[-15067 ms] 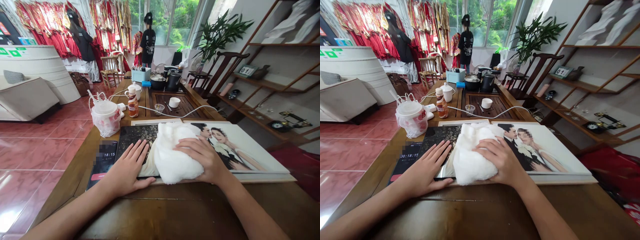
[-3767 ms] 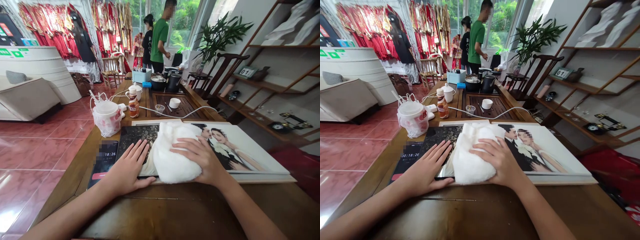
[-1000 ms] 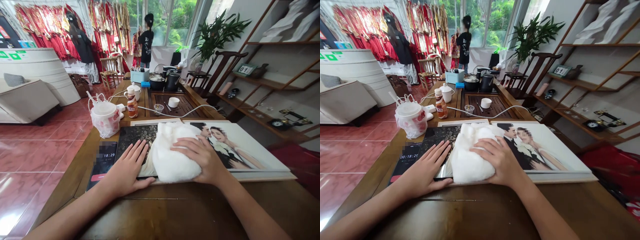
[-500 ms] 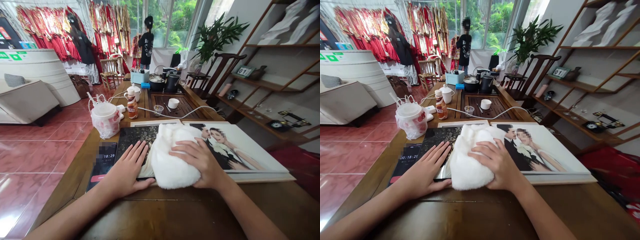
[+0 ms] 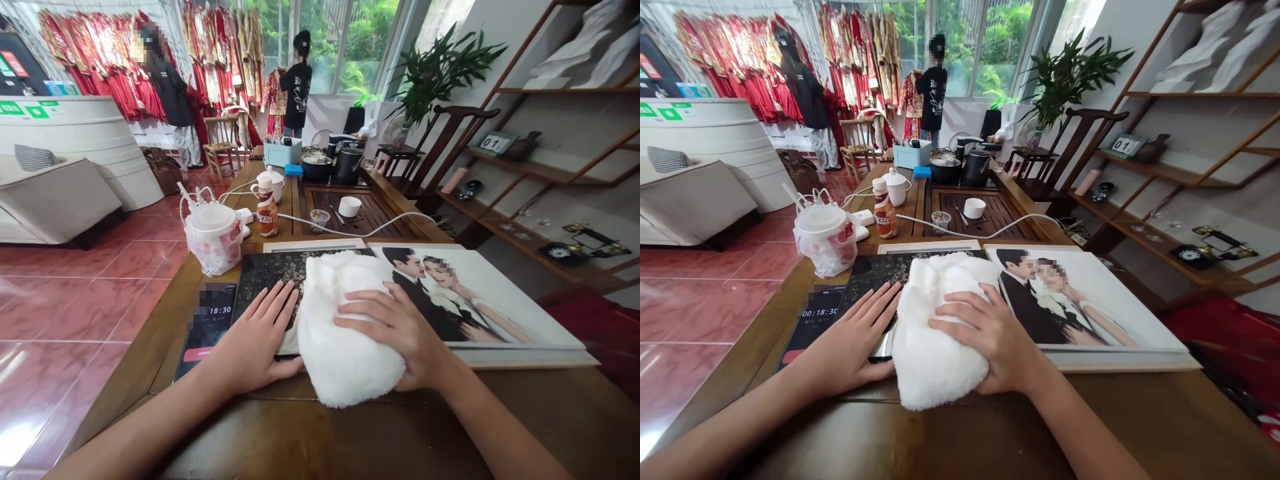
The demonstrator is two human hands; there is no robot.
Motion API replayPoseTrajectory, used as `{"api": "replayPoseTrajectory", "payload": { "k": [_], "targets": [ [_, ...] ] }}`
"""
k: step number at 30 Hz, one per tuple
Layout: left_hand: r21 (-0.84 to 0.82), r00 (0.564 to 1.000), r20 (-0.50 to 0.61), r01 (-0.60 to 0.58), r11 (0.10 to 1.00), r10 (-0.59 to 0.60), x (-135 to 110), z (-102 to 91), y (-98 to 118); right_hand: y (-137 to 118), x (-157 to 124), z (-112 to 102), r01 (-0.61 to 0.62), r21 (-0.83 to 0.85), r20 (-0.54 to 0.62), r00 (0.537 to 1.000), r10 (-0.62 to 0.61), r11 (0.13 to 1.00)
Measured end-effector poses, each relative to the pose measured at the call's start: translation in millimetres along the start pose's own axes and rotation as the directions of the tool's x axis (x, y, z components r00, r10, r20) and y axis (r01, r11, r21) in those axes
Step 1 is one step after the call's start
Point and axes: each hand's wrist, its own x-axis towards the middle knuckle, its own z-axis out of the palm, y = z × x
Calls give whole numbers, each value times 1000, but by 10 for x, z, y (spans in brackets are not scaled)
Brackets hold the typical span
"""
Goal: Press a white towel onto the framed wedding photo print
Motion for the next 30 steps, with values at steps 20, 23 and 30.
{"api": "replayPoseTrajectory", "payload": {
  "k": [20, 23, 30],
  "targets": [
    [-26, 999, -46, 8, 1000, -9, -11, 18, -11, 66, 3, -41, -71, -142, 46, 996, 78, 987],
    [-12, 999, -34, -7, 1000, 7, -17, 7, -16, 25, 14, -18, 28, -85, 63, 998, -23, 996],
    [-29, 999, -45, 10, 1000, -11, -5, 11, -2, 114, -25, -75, -58, -157, 64, 996, 69, 986]
  ]
}}
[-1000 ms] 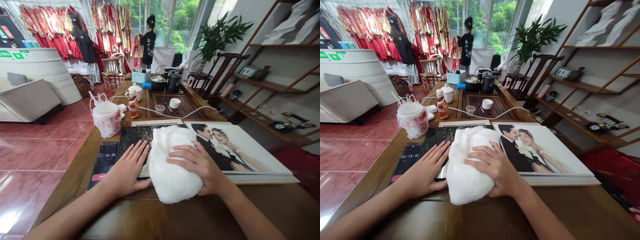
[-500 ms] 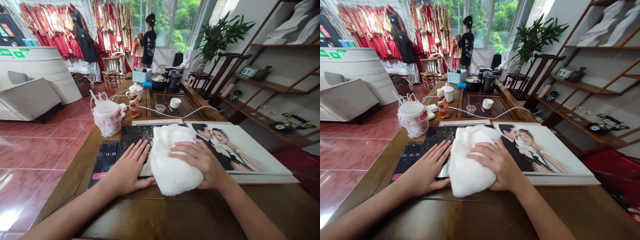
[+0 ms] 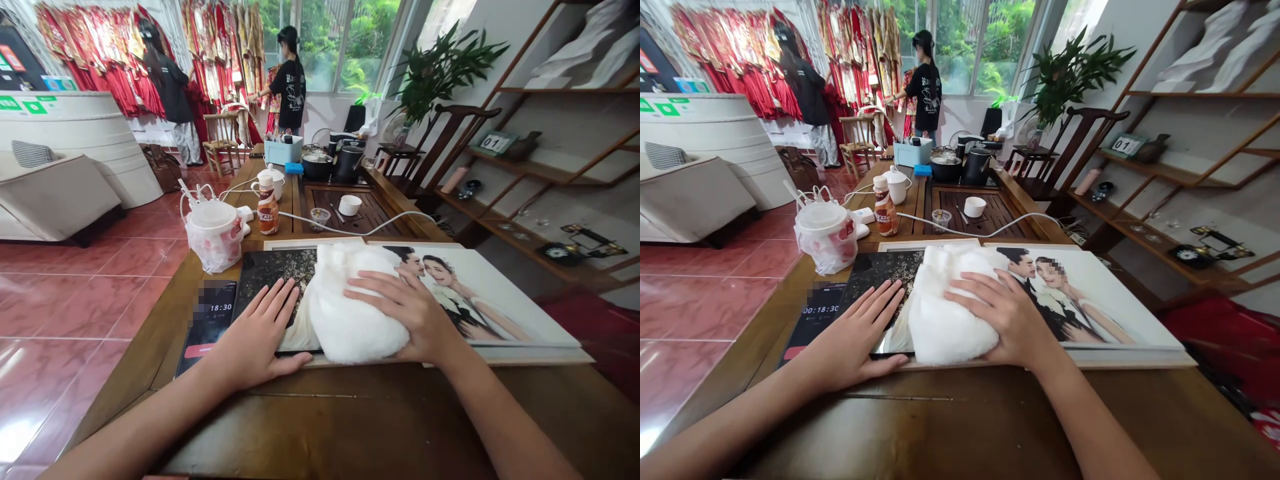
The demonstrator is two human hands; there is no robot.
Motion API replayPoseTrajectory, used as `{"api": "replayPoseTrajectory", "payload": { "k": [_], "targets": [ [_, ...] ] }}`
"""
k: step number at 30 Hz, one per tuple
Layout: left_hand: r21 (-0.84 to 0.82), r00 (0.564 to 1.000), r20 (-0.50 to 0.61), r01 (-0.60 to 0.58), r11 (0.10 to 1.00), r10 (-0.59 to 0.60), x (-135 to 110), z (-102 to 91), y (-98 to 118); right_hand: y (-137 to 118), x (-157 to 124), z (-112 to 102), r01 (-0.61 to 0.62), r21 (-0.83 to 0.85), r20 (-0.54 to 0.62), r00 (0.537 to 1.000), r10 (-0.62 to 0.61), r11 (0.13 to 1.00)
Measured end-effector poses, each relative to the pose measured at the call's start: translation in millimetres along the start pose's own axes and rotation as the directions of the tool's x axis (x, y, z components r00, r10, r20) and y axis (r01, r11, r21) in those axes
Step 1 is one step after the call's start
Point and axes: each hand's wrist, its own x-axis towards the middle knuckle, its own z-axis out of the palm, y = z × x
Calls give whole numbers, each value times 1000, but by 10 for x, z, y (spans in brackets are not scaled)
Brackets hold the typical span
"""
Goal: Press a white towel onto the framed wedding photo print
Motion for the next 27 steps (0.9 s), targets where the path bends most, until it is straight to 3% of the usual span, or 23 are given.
{"api": "replayPoseTrajectory", "payload": {
  "k": [6, 12, 17, 23, 27],
  "targets": [
    [14, 1000, 9, -18, 1000, 18, 0, -3, -4, -94, 46, 38, 106, 54, 2, 994, -106, 993],
    [2, 999, 40, 11, 1000, -12, 4, -28, 10, -61, 29, 29, 4, 8, -1, 1000, -4, 1000],
    [9, 999, 45, -11, 1000, 10, 3, -27, 4, -103, 48, 36, 101, 58, -12, 995, -100, 993],
    [-1, 999, 34, 9, 1000, -9, 9, -15, 11, -32, 1, 8, -7, 39, 21, 1000, 7, 999],
    [8, 999, 45, 4, 1000, -5, 3, -8, 8, -39, 5, 34, 60, 92, 14, 998, -62, 994]
  ]
}}
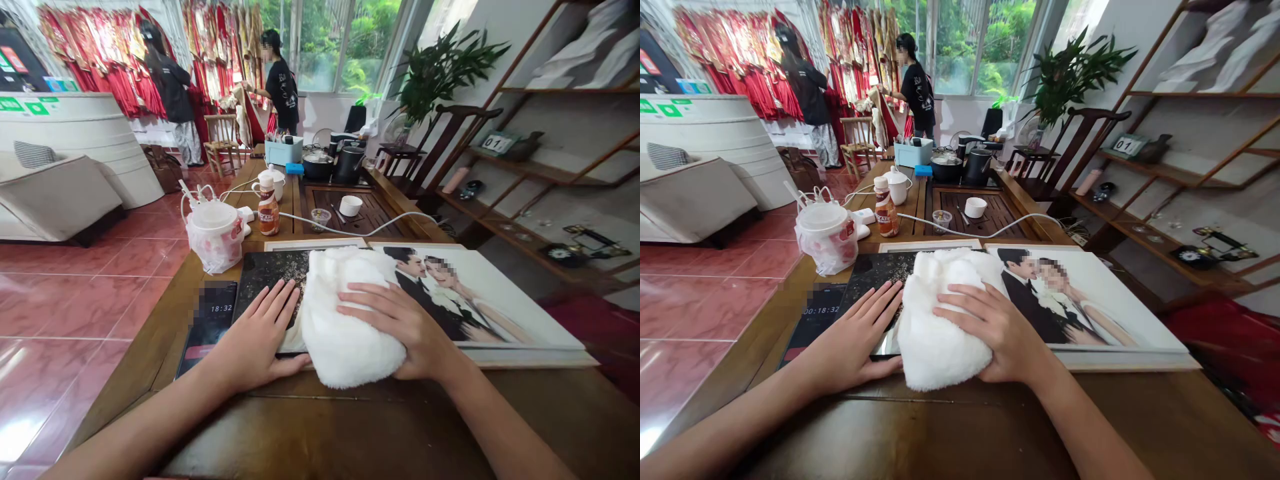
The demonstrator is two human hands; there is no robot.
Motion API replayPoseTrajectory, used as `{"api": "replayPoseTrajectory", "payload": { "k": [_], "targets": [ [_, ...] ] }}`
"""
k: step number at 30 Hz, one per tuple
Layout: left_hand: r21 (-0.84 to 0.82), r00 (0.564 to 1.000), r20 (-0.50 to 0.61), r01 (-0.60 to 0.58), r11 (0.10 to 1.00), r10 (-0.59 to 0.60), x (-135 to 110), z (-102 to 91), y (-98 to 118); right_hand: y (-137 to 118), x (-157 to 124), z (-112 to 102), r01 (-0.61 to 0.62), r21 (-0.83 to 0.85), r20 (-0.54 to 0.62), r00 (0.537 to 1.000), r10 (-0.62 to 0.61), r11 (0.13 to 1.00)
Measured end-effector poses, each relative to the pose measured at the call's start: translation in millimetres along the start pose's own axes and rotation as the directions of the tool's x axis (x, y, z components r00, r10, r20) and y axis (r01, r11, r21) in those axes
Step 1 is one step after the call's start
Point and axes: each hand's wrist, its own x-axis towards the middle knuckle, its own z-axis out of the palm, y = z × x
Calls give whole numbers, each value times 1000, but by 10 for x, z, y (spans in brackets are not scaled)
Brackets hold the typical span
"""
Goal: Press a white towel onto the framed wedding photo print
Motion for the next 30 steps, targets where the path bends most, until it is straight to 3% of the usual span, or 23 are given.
{"api": "replayPoseTrajectory", "payload": {
  "k": [6, 13, 19, 25, 30],
  "targets": [
    [11, 1000, 23, 6, 1000, -6, -8, -2, 4, 40, -4, 28, -30, 43, -28, 999, 31, 999],
    [13, 1000, 0, -19, 1000, 19, -8, -3, -10, -25, 4, 45, 39, 75, -27, 999, -37, 996],
    [7, 1000, 19, 7, 1000, -7, 12, -13, 2, 50, -39, 30, -44, 26, -36, 998, 45, 999],
    [18, 1000, 23, 13, 1000, -14, -8, -8, 0, -19, 7, 58, 31, 69, -41, 999, -29, 997],
    [55, 987, -51, 152, 987, -150, -49, -34, 59, -32, 16, 45, 4, 61, -32, 999, -2, 998]
  ]
}}
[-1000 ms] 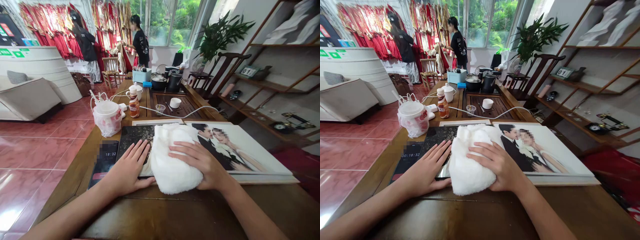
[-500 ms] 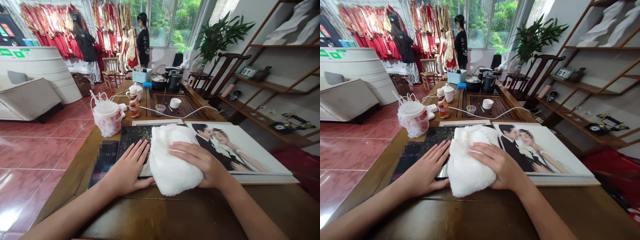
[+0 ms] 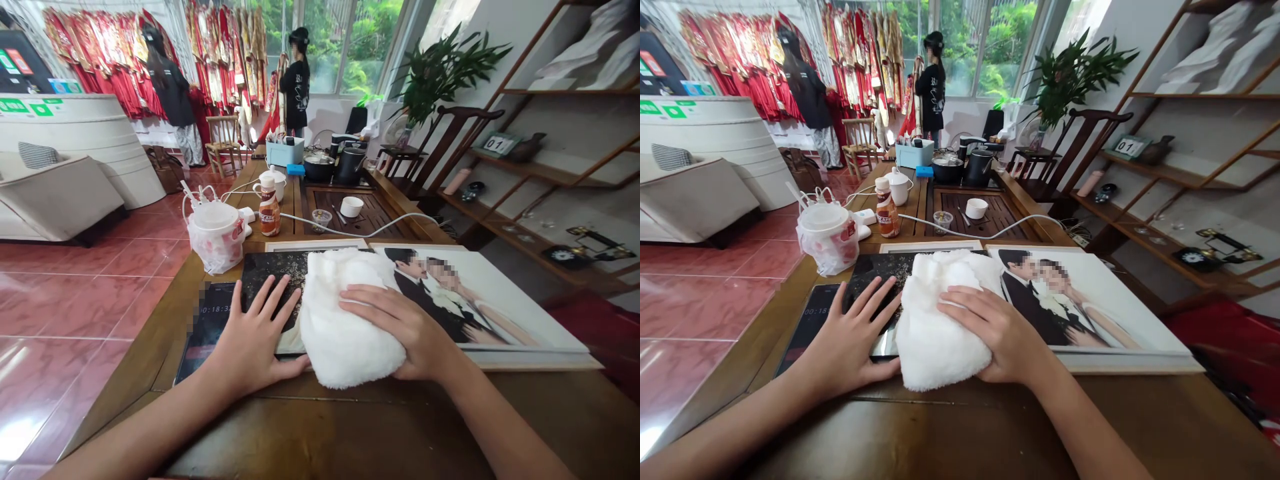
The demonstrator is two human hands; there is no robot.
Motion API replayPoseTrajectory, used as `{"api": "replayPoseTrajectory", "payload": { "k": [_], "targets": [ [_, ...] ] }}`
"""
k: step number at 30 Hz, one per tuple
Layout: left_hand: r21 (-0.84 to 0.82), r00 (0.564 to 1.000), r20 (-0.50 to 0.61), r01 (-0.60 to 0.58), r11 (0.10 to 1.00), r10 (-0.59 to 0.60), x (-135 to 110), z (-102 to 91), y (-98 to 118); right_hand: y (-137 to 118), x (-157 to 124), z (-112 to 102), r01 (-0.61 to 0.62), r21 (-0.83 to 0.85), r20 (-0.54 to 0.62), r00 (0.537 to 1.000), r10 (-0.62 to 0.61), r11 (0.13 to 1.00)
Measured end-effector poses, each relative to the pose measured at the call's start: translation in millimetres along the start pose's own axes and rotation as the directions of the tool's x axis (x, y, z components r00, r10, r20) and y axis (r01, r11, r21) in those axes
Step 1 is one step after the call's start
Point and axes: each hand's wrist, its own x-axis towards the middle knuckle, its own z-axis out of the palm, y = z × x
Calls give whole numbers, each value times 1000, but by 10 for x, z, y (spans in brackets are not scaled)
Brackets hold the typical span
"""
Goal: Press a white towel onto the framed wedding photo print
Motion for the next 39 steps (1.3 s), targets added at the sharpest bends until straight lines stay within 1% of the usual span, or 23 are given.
{"api": "replayPoseTrajectory", "payload": {
  "k": [3, 5, 8, 11, 13, 15, 18, 20, 22, 26, 29, 35, 37, 39],
  "targets": [
    [22, 992, 18, 124, 992, -125, -25, -31, 38, -1, -2, -8, -7, -5, 9, 1000, 7, 1000],
    [6, 984, 61, 170, 985, -170, -35, -47, 51, 0, 1, -10, 0, -9, 16, 1000, 0, 1000],
    [-40, 973, 120, 204, 978, -198, -40, -61, 55, 3, 4, -10, 11, -23, 22, 1000, -10, 1000],
    [-66, 969, 144, 214, 975, -203, -39, -66, 51, 7, 4, -12, 12, -29, 19, 1000, -11, 1000],
    [-52, 973, 126, 203, 978, -195, -35, -61, 46, 8, 2, -13, 5, -28, 20, 1000, -4, 1000],
    [-23, 983, 82, 169, 985, -167, -28, -47, 34, 3, -2, -12, -1, -24, 26, 1000, 2, 1000],
    [-24, 997, 32, 65, 998, -64, -9, -19, -2, -14, -8, -3, -2, -23, 32, 999, 2, 1000],
    [-52, 999, 30, -9, 999, 11, 4, -3, -28, -25, -12, 4, 2, -26, 32, 999, -1, 1000],
    [-66, 998, 30, -49, 997, 51, 12, 7, -45, -23, -15, 5, 9, -28, 30, 1000, -8, 1000],
    [-61, 998, 5, -58, 996, 59, 9, 19, -47, 25, -18, -13, -15, -22, 9, 1000, 15, 1000],
    [-49, 998, 6, -58, 997, 58, 3, 24, -41, 35, -6, -18, -33, -27, -19, 999, 32, 999],
    [-29, 997, 34, -72, 997, 73, 8, 22, -55, -37, 40, 14, 46, 13, -7, 999, -46, 999],
    [-29, 997, 39, -69, 997, 70, 13, 22, -56, -23, 40, 10, 33, 20, -21, 999, -33, 999],
    [-33, 997, 27, -65, 997, 66, 17, 21, -52, 5, 32, -1, -5, 8, -37, 999, 6, 1000]
  ]
}}
